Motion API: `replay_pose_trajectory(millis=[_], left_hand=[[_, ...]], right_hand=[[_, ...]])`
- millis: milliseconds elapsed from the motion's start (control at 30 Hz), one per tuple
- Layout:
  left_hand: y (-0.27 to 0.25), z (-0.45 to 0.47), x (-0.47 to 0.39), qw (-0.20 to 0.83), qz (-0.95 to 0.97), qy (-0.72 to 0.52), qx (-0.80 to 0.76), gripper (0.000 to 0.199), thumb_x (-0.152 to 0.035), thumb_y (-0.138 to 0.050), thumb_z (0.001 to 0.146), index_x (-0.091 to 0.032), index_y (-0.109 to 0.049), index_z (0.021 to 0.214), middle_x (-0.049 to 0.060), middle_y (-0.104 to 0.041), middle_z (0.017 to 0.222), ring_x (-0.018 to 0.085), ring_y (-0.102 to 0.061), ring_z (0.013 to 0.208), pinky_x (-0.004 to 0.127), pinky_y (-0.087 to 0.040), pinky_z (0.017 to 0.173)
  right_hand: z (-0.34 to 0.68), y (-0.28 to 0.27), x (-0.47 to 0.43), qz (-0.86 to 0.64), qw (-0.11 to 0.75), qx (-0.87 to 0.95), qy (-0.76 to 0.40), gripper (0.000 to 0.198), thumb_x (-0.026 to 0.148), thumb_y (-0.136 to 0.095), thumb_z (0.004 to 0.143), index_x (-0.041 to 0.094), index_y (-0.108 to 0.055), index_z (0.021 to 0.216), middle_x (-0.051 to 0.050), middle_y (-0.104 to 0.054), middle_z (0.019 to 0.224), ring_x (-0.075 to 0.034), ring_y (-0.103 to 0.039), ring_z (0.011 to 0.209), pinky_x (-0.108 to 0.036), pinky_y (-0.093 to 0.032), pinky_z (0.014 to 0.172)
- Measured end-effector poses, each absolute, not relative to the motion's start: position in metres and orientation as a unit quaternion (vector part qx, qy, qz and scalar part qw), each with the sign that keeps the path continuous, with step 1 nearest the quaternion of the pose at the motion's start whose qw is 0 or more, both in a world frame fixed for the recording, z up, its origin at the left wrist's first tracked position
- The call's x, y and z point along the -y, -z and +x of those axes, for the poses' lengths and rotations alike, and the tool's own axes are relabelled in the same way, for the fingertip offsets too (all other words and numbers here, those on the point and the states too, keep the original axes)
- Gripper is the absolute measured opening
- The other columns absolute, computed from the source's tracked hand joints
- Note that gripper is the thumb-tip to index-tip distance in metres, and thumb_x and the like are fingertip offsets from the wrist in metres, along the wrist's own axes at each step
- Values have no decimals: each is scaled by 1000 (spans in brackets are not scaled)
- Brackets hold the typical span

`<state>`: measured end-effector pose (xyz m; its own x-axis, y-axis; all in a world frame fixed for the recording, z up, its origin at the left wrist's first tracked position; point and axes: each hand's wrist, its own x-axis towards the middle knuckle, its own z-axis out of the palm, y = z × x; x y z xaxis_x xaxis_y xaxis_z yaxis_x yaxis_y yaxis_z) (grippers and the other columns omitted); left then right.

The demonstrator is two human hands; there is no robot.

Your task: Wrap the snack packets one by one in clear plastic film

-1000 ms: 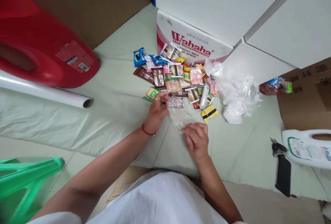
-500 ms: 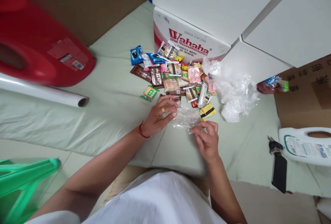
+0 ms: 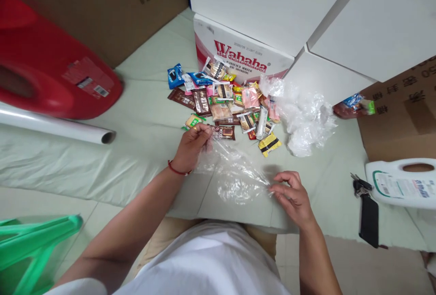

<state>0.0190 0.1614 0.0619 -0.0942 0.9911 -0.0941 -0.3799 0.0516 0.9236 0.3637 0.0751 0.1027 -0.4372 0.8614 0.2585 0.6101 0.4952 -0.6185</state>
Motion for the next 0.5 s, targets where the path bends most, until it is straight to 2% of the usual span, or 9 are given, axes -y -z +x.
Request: replay_pose_trajectory(millis=[167,300,367,500], left_hand=[[-51,14,-169,610,301,-578,-452,44,-53,-86,69,-21,-57,76,-8,-49,54,7,-40,42,20,-28,40],[-47,11,-172,650,324,-516,-453,47,-54,-91,63,-19,-61,74,-9,-45,53,5,-34,42,20,-22,40],[-46,11,-172,654,340,-503,-452,47,-54,-91,64,-19,-62,74,-9,-45,54,5,-33,42,20,-21,41],[-44,11,-172,643,341,-512,-457,49,-53,-92,63,-19,-60,75,-8,-48,56,5,-36,43,19,-21,42]], right_hand=[[384,-92,-69,-459,255,825,-210,20,21,-67,96,34,-82,102,-7,-68,111,-24,-62,105,-41,-58,84],[395,-81,-69,-495,250,813,-178,20,22,-64,94,32,-81,97,-7,-71,114,-26,-63,107,-42,-58,82],[394,-77,-69,-535,280,783,-148,22,21,-61,94,30,-80,92,-7,-72,115,-27,-63,109,-44,-56,84],[363,-85,-68,-610,418,658,-141,18,21,-59,95,25,-74,84,-7,-72,103,-24,-67,99,-41,-54,82]])
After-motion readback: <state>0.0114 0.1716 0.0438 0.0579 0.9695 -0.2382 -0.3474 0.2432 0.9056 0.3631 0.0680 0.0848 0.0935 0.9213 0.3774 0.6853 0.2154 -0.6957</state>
